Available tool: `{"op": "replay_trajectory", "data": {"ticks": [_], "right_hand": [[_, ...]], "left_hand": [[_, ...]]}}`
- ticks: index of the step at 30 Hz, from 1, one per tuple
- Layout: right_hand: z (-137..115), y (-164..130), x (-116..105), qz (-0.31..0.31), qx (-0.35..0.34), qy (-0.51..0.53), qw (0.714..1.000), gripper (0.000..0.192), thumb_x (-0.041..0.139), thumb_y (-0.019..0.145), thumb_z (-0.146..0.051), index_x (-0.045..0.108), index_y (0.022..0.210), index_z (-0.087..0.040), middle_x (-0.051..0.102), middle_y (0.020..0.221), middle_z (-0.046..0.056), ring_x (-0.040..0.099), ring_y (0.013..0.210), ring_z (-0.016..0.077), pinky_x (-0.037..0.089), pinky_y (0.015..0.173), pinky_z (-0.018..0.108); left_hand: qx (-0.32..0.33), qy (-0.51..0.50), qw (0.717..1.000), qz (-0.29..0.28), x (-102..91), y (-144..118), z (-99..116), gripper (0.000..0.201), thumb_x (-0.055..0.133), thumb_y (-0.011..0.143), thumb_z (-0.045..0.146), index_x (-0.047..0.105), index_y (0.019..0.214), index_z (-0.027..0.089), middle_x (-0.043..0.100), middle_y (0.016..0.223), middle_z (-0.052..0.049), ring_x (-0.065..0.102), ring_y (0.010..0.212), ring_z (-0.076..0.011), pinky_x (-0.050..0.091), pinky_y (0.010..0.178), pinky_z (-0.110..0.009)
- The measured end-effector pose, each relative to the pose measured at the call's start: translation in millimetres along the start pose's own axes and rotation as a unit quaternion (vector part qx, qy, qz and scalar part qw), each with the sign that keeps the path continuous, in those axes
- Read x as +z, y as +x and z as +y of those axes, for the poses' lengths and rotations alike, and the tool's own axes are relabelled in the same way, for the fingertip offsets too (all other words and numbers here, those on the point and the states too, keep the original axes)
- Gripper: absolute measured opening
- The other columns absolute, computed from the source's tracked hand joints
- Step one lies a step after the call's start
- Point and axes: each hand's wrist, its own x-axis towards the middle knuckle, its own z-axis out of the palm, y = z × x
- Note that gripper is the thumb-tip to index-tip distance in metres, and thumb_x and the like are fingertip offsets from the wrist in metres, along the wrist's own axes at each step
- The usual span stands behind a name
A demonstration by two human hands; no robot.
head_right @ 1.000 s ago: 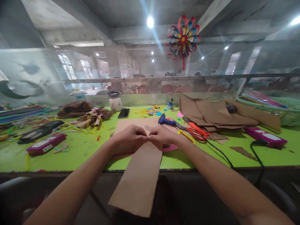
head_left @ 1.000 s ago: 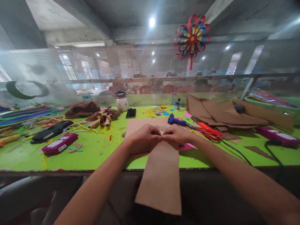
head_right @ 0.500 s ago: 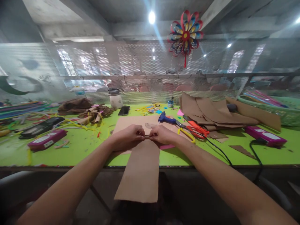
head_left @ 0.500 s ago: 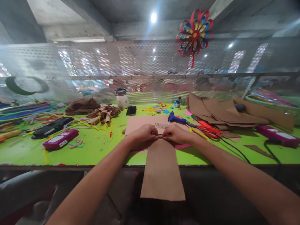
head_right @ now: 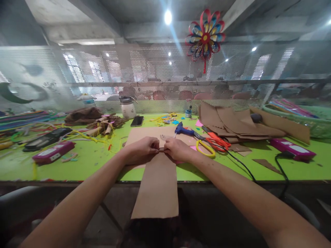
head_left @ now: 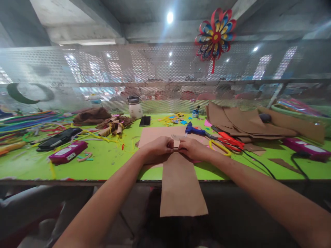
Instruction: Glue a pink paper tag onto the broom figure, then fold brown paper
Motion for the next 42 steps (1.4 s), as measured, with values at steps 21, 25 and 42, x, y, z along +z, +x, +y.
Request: {"op": "replay_trajectory", "data": {"ticks": [21,25,42], "right_hand": [[5,-11,-25,-0.075,0.017,-0.029,0.997,0.012,0.050,0.078,-0.012,0.058,0.071,-0.016,0.058,0.078,0.004,0.047,0.070,0.0143,0.028,0.059,0.025],[5,-12,-27,-0.083,0.005,-0.048,0.995,0.010,0.051,0.080,-0.017,0.057,0.072,-0.016,0.058,0.081,0.005,0.047,0.070,0.0147,0.028,0.060,0.025],[-6,-13,-20,-0.029,-0.006,-0.095,0.995,0.013,0.050,0.078,-0.010,0.063,0.078,-0.014,0.060,0.082,0.009,0.054,0.077,0.0180,0.037,0.067,0.027]], "left_hand": [[0.022,0.085,0.994,-0.072,-13.8,-6,7,0.034,0.046,0.058,0.006,0.062,0.086,0.018,0.061,0.080,-0.002,0.051,0.067,-0.0138,0.034,0.056,-0.022],[0.025,0.118,0.991,-0.057,-10.9,-7,6,0.028,0.051,0.060,0.011,0.058,0.086,0.019,0.059,0.080,-0.001,0.049,0.067,-0.0147,0.031,0.054,-0.023],[-0.014,0.059,0.998,-0.012,-17.5,-12,24,0.023,0.052,0.063,0.016,0.063,0.083,0.017,0.062,0.079,-0.003,0.052,0.070,-0.0155,0.035,0.058,-0.023]]}}
